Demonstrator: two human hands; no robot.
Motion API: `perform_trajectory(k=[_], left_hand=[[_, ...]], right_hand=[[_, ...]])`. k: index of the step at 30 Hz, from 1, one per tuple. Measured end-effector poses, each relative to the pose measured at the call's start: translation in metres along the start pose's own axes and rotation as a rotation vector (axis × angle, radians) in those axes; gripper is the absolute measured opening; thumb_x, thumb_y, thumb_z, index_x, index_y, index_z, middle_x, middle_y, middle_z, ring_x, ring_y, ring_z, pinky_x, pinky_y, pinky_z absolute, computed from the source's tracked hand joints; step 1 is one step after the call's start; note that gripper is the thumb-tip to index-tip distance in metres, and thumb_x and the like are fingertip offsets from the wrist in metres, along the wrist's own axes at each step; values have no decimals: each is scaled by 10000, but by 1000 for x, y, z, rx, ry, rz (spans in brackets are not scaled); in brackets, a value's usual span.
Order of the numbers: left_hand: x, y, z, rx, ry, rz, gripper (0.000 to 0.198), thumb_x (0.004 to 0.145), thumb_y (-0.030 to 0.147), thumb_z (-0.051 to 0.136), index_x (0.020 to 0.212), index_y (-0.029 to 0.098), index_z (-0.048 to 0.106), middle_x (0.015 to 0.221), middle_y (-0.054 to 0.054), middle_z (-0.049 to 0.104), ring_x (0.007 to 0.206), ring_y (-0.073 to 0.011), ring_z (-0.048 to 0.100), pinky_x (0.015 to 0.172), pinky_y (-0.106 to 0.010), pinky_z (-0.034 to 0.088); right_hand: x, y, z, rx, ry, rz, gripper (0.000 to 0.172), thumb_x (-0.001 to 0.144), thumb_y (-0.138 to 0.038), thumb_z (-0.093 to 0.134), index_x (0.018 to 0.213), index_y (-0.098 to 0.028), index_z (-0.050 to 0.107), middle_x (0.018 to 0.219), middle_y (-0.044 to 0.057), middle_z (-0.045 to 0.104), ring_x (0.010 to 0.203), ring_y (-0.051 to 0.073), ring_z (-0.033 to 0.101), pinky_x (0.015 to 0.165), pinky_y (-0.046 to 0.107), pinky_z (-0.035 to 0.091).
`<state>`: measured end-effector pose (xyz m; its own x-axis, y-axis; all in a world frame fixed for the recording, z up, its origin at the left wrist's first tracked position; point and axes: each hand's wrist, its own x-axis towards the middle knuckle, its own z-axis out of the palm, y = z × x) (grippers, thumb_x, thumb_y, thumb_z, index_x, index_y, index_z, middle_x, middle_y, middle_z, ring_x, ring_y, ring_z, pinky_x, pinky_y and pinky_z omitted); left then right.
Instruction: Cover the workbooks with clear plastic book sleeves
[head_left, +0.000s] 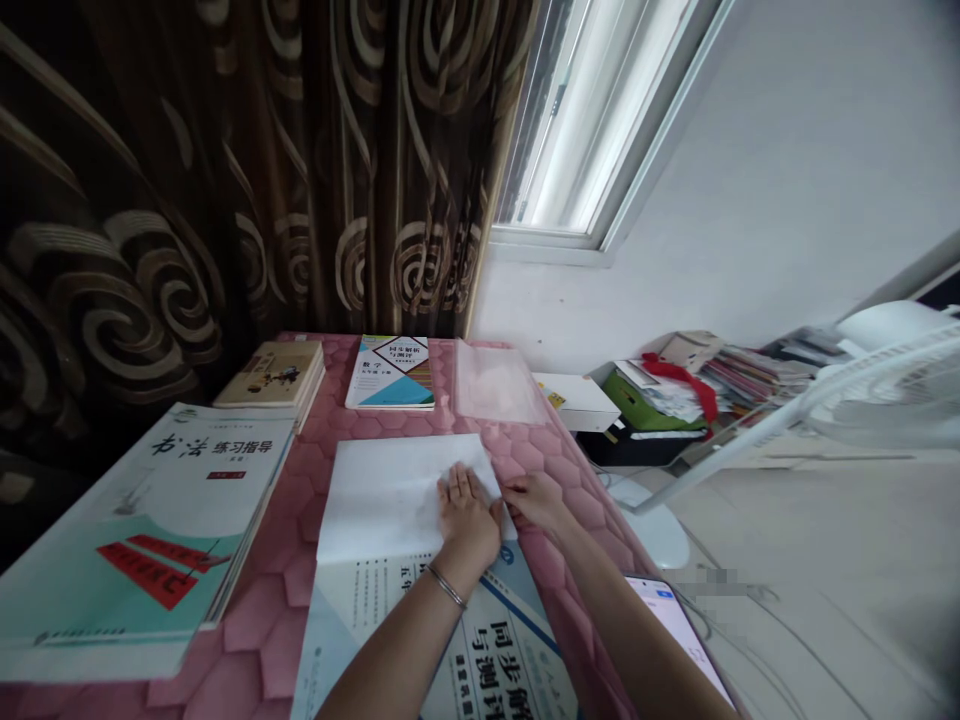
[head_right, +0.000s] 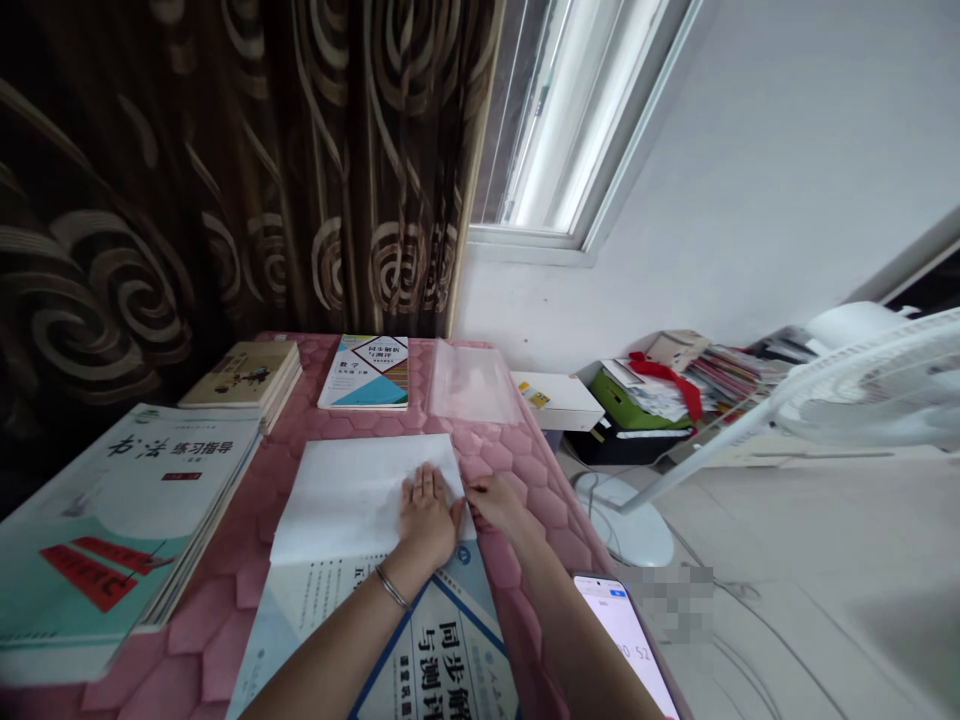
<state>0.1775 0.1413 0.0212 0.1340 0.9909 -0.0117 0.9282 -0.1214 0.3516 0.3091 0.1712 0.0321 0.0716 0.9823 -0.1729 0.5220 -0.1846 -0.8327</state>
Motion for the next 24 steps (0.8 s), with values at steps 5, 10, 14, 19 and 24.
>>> perform_trajectory(k=[5,10,14,19,24], left_hand=[[-6,-5,-13,1,28,74,617,961,387,359,1446,6,390,1529,-242,329,1446,-318,276,1175,-493,222],[-38,-52,-35,72,46,106,535,957,383,412,1406,102,487,1490,-179,439,1393,-300,380,1178,-531,204],[-76,-114,-51,122,212,-22,448,938,274,445,1366,193,548,1492,-120,458,1413,-319,335,1167,-580,194],[-100,-174,-65,-154,486,-295,374,920,227,427,1235,174,621,1398,-164,521,1282,-328,485,1033,-559,408],[-91,-203,-68,-719,513,-438,331,785,184,584,1112,137,585,1055,-136,689,978,-240,675,895,-399,529]], right_hand=[[3,-4,13,-207,129,-162,291,878,-285,527,1101,-172,675,957,102,686,840,200,658,823,318,504],[2,8,35,-562,188,-350,373,895,-246,512,1238,-174,640,1088,120,611,968,195,608,931,315,459],[2,6,35,-681,202,-328,346,916,-252,512,1227,-191,653,1068,109,613,977,197,598,909,318,459],[-20,-35,53,-740,288,-398,347,933,-204,440,1186,-173,677,1170,164,599,1063,280,569,910,415,446],[-76,-81,121,-670,96,-835,356,959,-335,477,1286,-284,609,1350,101,551,1201,259,517,984,431,431]])
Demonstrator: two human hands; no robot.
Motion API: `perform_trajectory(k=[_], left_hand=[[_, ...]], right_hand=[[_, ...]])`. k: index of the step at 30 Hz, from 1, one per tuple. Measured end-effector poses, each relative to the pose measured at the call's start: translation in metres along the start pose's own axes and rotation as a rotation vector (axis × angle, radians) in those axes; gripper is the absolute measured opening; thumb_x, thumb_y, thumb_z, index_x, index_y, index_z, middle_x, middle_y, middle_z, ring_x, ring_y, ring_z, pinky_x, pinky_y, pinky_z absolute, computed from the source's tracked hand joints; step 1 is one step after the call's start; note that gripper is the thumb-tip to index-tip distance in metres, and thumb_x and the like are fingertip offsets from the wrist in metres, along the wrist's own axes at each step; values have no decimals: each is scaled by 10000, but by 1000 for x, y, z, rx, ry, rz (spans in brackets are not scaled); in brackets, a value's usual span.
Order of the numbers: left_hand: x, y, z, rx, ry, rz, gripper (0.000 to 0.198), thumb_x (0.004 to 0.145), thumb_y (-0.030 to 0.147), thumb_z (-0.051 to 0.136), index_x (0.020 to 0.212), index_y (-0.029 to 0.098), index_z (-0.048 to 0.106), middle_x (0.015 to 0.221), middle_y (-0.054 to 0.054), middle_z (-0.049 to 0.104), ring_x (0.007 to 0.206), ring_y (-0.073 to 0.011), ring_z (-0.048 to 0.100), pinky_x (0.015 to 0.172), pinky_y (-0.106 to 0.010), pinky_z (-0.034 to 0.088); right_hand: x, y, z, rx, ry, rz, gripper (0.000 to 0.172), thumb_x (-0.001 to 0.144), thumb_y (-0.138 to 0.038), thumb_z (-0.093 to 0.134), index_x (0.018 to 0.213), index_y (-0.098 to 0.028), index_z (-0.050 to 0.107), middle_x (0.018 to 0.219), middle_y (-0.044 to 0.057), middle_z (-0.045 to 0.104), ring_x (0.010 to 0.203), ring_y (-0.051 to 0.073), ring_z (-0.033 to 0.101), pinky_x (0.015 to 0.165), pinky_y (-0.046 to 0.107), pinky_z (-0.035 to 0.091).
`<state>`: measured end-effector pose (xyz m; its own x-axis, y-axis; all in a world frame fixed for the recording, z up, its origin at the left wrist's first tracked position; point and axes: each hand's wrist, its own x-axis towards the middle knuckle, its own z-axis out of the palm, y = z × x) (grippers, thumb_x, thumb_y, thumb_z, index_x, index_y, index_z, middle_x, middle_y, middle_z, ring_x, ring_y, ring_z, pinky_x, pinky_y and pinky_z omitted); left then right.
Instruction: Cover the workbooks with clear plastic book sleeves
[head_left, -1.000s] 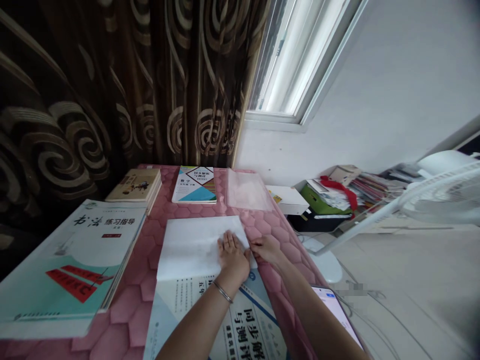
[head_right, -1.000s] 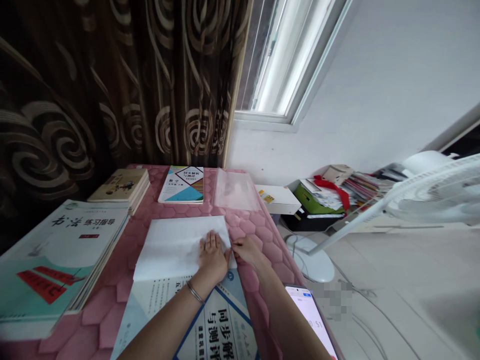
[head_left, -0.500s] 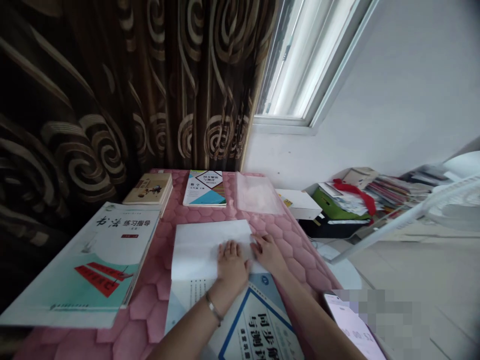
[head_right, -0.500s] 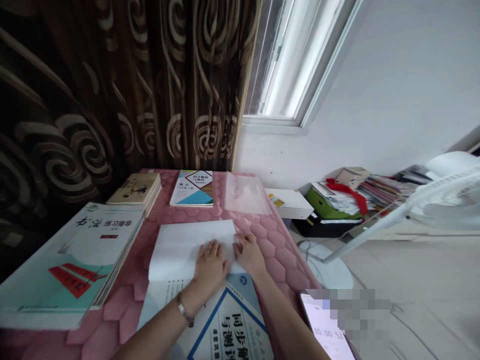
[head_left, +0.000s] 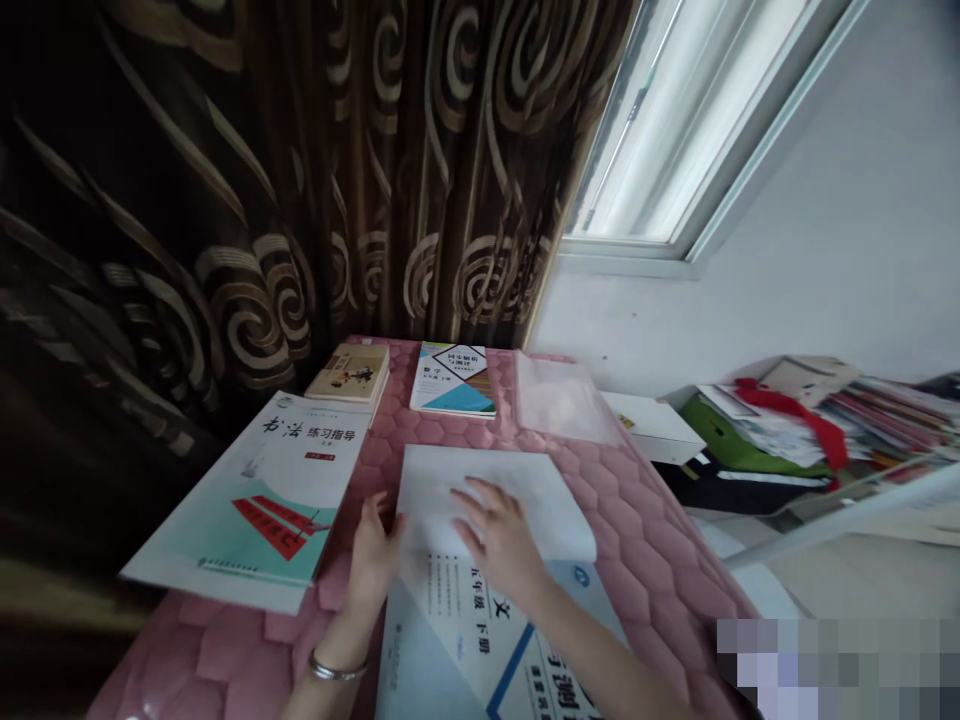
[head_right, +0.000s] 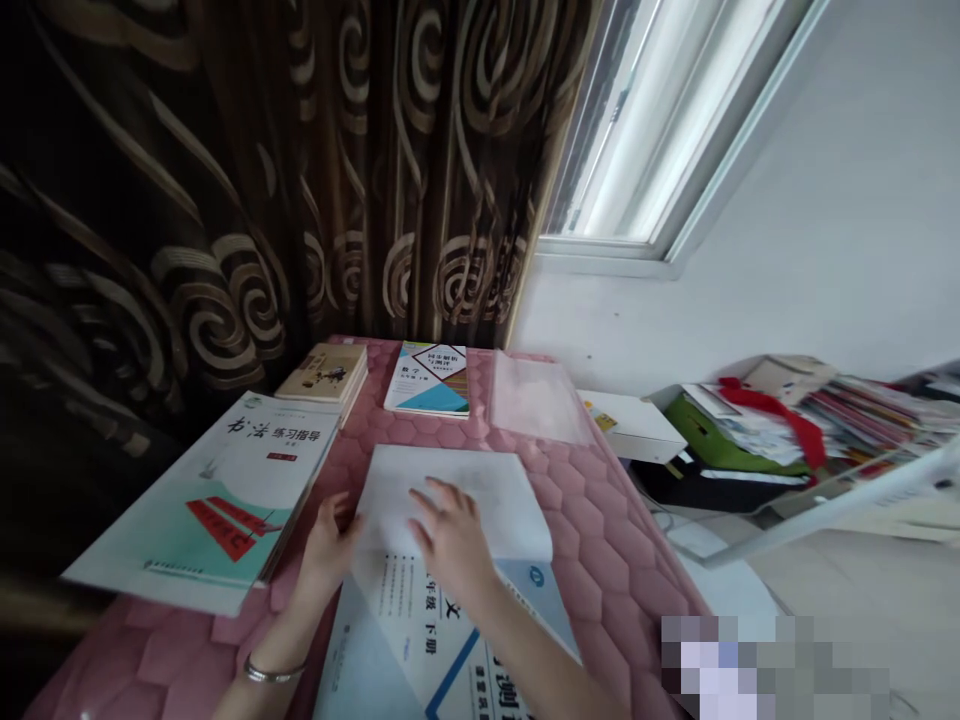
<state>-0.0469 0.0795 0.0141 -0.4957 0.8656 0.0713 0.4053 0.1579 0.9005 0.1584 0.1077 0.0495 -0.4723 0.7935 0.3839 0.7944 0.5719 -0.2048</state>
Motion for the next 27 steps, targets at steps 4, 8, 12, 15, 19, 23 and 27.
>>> perform_trajectory(k=[4,8,12,15,19,23,27], left_hand=[[9,5,0,-84,-46,-122,328,769,168,614,1090,132,553,923,-99,713,865,-214,706,806,-336,543],[8,16,-1,24,-101,-175,293,796,153,608,1082,138,545,806,-59,715,744,-190,703,738,-308,528],[4,22,-2,96,-98,-167,199,829,166,597,1016,158,530,787,-47,708,727,-183,700,711,-291,512],[0,24,-1,130,-102,-148,159,857,151,561,1005,163,504,795,-44,703,746,-177,702,719,-283,501],[-4,28,1,209,-102,-138,115,884,175,530,993,161,495,809,-66,702,765,-190,706,712,-288,492],[-6,29,4,272,-95,-120,87,891,195,504,971,161,504,857,-105,709,801,-215,709,704,-299,490],[-2,21,-2,124,-127,-85,119,865,223,500,963,163,534,864,-98,720,809,-213,710,739,-316,510]], right_hand=[[-9,-42,25,-12,-80,-123,408,947,-384,508,1344,-308,560,1465,71,474,1327,305,425,1084,530,324],[-13,-41,45,-68,-103,-133,473,960,-361,484,1429,-300,465,1510,69,427,1375,312,376,1116,555,259],[-11,-37,53,-99,-83,-132,475,969,-298,460,1443,-308,443,1494,63,452,1364,293,400,1120,533,255],[-10,-37,54,-88,-62,-117,468,971,-252,433,1436,-293,459,1478,69,472,1360,291,411,1123,529,254],[-11,-38,56,-69,-72,-99,502,959,-207,422,1454,-287,433,1486,75,461,1369,294,399,1132,540,242],[-11,-38,59,-62,-75,-90,512,962,-201,410,1468,-281,409,1499,79,442,1368,306,396,1127,573,234],[-9,-38,59,-59,-58,-76,484,970,-224,409,1452,-269,436,1485,88,459,1362,316,404,1115,591,250]])
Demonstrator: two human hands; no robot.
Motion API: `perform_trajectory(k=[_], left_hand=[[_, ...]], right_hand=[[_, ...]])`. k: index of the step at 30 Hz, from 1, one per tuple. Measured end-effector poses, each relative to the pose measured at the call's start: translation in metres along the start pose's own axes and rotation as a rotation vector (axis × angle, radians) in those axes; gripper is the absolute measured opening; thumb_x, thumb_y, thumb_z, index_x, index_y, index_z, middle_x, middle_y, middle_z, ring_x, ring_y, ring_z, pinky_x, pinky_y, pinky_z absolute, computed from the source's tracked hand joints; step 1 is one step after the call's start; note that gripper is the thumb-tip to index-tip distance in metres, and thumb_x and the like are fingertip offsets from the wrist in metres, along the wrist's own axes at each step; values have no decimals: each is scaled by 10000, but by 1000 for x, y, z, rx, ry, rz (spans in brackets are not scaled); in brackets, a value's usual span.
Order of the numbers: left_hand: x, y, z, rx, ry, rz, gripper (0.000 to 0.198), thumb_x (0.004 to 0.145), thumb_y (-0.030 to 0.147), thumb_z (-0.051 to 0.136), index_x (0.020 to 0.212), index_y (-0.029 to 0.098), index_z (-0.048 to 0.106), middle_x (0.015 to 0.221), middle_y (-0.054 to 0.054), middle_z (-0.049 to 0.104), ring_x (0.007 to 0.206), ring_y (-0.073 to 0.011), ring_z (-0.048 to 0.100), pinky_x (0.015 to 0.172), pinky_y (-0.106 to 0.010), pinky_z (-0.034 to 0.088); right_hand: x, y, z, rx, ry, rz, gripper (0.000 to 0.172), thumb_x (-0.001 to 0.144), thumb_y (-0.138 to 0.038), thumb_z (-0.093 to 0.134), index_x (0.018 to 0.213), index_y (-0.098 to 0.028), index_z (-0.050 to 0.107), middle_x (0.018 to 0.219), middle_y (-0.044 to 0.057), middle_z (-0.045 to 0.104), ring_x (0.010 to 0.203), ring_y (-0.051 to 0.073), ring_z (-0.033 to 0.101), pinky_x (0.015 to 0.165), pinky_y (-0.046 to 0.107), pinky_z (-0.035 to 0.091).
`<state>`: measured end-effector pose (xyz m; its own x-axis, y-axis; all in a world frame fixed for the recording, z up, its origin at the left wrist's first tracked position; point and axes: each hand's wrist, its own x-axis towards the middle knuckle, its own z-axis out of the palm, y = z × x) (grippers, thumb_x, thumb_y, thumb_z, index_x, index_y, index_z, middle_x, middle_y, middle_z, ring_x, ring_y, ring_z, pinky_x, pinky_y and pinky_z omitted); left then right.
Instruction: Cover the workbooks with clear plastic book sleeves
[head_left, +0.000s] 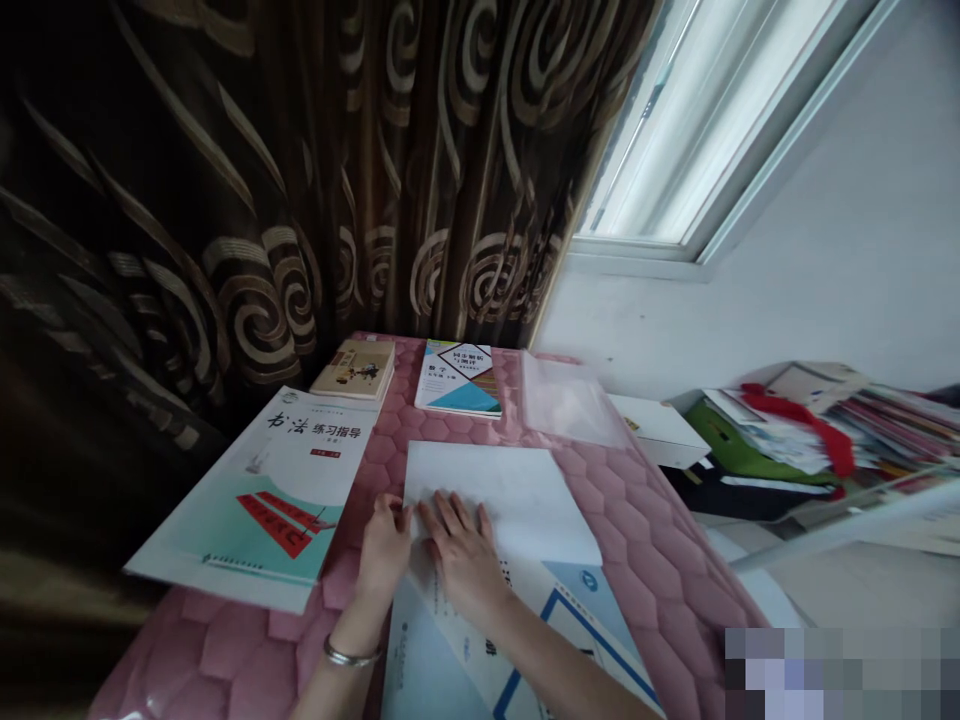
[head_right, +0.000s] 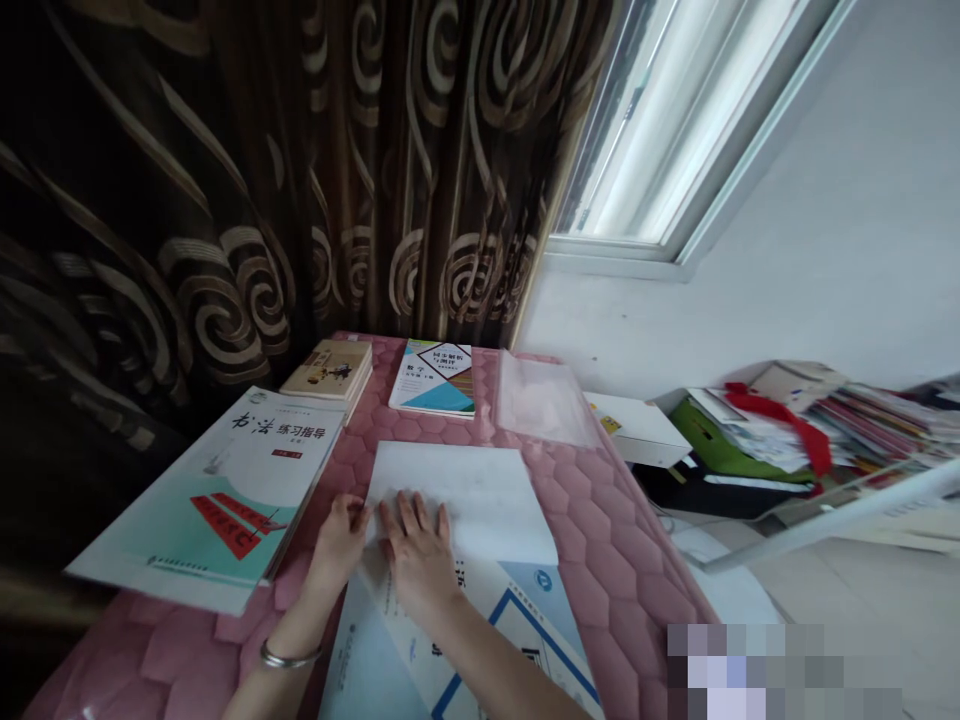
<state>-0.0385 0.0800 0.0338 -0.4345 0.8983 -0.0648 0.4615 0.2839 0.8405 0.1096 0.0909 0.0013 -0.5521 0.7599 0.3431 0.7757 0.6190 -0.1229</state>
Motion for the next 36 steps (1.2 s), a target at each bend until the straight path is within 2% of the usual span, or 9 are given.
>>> perform_trajectory(k=[5,8,12,18,22,25,32,36], left_hand=[[10,-13,-16,-171,-139,-79,328,729,231,606,1034,111,597,741,-49,726,771,-223,709,734,-323,524],[16,-12,-19,-196,-190,-76,290,695,229,607,949,100,662,759,-59,738,773,-217,704,713,-295,518],[18,-8,-16,-112,-268,9,223,706,233,556,810,107,709,763,-68,749,757,-221,695,675,-282,496],[13,-8,-10,-2,-154,-22,242,745,220,539,871,97,706,876,-116,760,796,-219,701,737,-292,499],[12,-6,-12,-7,-186,-20,230,787,243,537,870,107,702,874,-110,760,808,-215,701,726,-277,492],[11,-1,-14,46,-198,-16,231,820,257,518,795,120,702,818,-105,757,757,-216,692,675,-274,470],[6,6,-8,235,-76,-44,246,868,264,508,737,155,684,819,-110,749,793,-205,692,681,-249,432],[13,11,-5,258,-107,-66,273,875,279,508,742,132,696,833,-145,746,817,-233,693,667,-265,425]], right_hand=[[0,-3,-4,-2,31,9,447,984,-284,416,1428,-263,464,1483,77,464,1367,314,402,1109,593,270],[-3,-6,-7,-3,49,-1,434,985,-294,423,1414,-262,481,1480,78,468,1369,308,401,1113,585,267],[-5,-6,-8,12,43,-5,434,984,-278,417,1413,-267,483,1466,75,487,1370,301,403,1117,571,264],[-3,-3,-6,17,36,14,453,980,-247,410,1429,-275,466,1473,74,477,1368,303,406,1115,572,266],[-3,-3,-6,14,23,16,447,986,-250,400,1427,-276,468,1472,64,480,1359,305,418,1108,570,281],[-3,-3,-6,11,24,11,457,986,-250,401,1440,-278,447,1480,62,470,1363,302,412,1110,573,278],[-4,-3,-4,6,15,8,468,983,-242,406,1448,-288,433,1488,60,459,1376,293,396,1119,569,265],[-4,-3,-4,21,3,9,471,982,-261,405,1452,-282,429,1487,60,460,1378,305,391,1113,581,265]])
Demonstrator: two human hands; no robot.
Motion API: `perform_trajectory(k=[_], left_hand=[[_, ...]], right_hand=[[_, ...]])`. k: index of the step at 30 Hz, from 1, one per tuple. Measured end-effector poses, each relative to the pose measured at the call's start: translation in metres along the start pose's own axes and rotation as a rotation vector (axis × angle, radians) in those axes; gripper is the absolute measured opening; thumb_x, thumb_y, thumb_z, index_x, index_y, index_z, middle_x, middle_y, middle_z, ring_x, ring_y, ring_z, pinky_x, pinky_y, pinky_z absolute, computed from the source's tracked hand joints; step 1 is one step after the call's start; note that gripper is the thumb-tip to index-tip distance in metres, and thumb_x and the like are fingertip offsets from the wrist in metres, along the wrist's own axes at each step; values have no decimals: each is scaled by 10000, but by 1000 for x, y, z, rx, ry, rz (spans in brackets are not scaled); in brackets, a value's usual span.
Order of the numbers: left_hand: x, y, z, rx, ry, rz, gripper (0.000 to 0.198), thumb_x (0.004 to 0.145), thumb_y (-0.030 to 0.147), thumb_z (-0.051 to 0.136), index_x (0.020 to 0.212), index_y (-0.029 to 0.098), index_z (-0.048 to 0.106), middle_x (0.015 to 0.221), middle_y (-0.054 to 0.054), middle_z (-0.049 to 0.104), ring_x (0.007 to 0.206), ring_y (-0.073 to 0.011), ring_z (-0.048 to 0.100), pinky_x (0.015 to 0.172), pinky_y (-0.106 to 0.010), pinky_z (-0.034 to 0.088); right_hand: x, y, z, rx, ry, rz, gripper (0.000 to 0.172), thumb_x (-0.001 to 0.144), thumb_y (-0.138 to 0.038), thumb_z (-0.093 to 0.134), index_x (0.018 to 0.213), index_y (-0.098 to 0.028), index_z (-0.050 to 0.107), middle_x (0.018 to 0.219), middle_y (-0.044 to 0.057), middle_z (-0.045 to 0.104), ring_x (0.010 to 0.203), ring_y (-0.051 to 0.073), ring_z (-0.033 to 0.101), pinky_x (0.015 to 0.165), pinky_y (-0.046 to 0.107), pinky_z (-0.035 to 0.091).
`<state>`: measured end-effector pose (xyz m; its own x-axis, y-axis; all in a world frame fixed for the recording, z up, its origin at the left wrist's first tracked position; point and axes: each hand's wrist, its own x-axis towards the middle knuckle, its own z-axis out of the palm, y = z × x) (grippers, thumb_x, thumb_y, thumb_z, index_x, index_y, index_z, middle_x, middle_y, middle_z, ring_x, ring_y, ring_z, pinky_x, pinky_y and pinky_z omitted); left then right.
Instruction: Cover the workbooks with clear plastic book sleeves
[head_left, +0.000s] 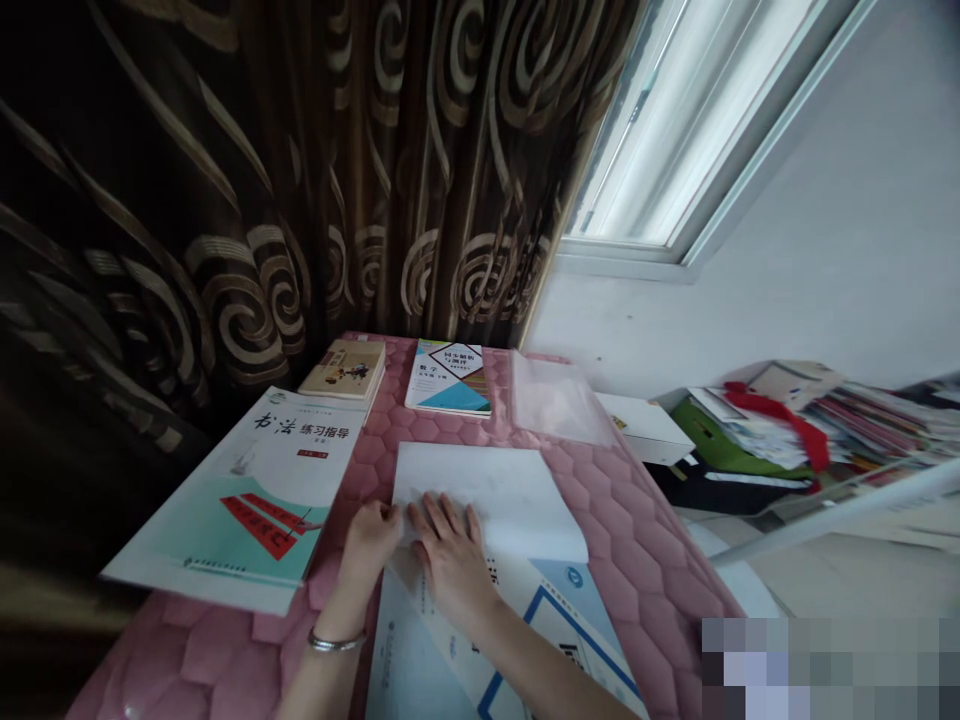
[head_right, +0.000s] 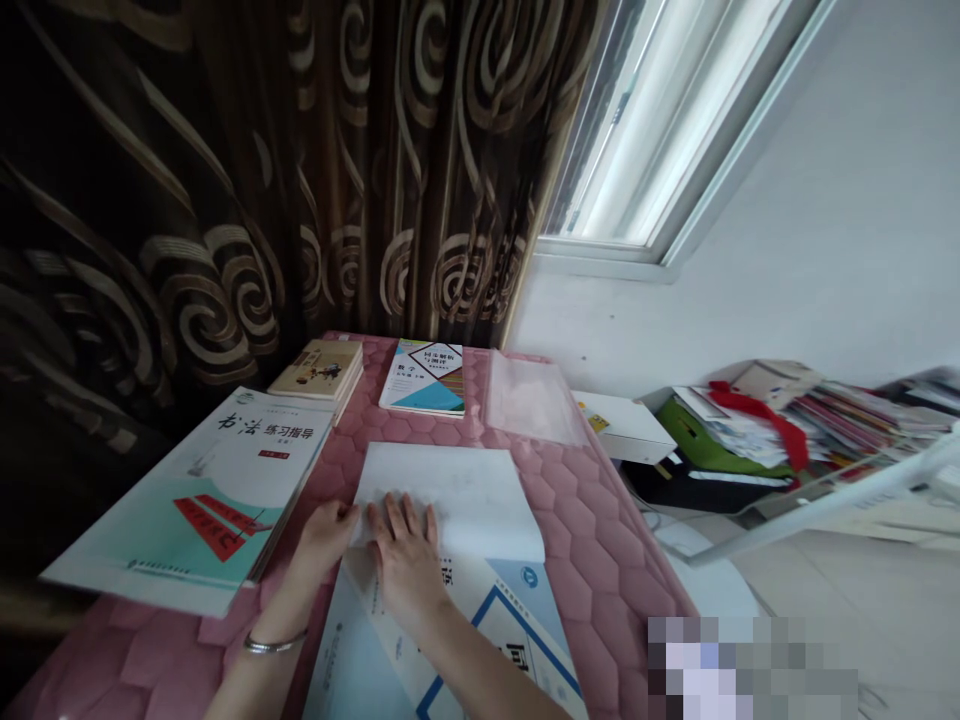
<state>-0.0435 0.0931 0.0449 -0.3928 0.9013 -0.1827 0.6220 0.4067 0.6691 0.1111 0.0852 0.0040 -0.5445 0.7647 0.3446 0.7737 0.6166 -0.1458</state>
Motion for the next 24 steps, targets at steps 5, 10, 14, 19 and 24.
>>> perform_trajectory(k=[5,10,14,19,24], left_hand=[[12,5,-3,-28,-14,35,303,868,302,520,729,113,712,778,-134,736,730,-217,680,618,-263,403],[14,4,-1,79,-16,54,318,880,332,519,792,101,718,847,-162,741,794,-241,690,671,-282,422],[13,4,4,234,14,76,346,915,319,457,857,96,715,904,-178,735,856,-250,695,731,-296,455],[11,2,11,454,80,190,388,935,267,376,885,75,710,853,-203,707,832,-273,690,699,-321,488],[10,-5,18,582,157,315,389,933,125,310,1043,79,681,890,-191,701,805,-254,692,667,-312,493]], right_hand=[[-1,0,-1,2,15,-9,479,972,-243,414,1449,-281,437,1494,60,449,1381,307,384,1120,574,252],[-1,1,1,6,16,-12,489,970,-226,409,1455,-286,428,1496,55,445,1372,306,396,1113,574,266],[0,2,4,8,-1,-9,495,968,-224,413,1459,-289,421,1494,55,450,1373,312,393,1109,580,270],[2,3,4,-3,-20,20,484,977,-225,401,1457,-285,423,1482,64,466,1369,305,401,1109,577,270],[4,4,4,32,-32,20,471,991,-334,409,1459,-283,421,1499,66,444,1385,290,378,1131,537,252]])
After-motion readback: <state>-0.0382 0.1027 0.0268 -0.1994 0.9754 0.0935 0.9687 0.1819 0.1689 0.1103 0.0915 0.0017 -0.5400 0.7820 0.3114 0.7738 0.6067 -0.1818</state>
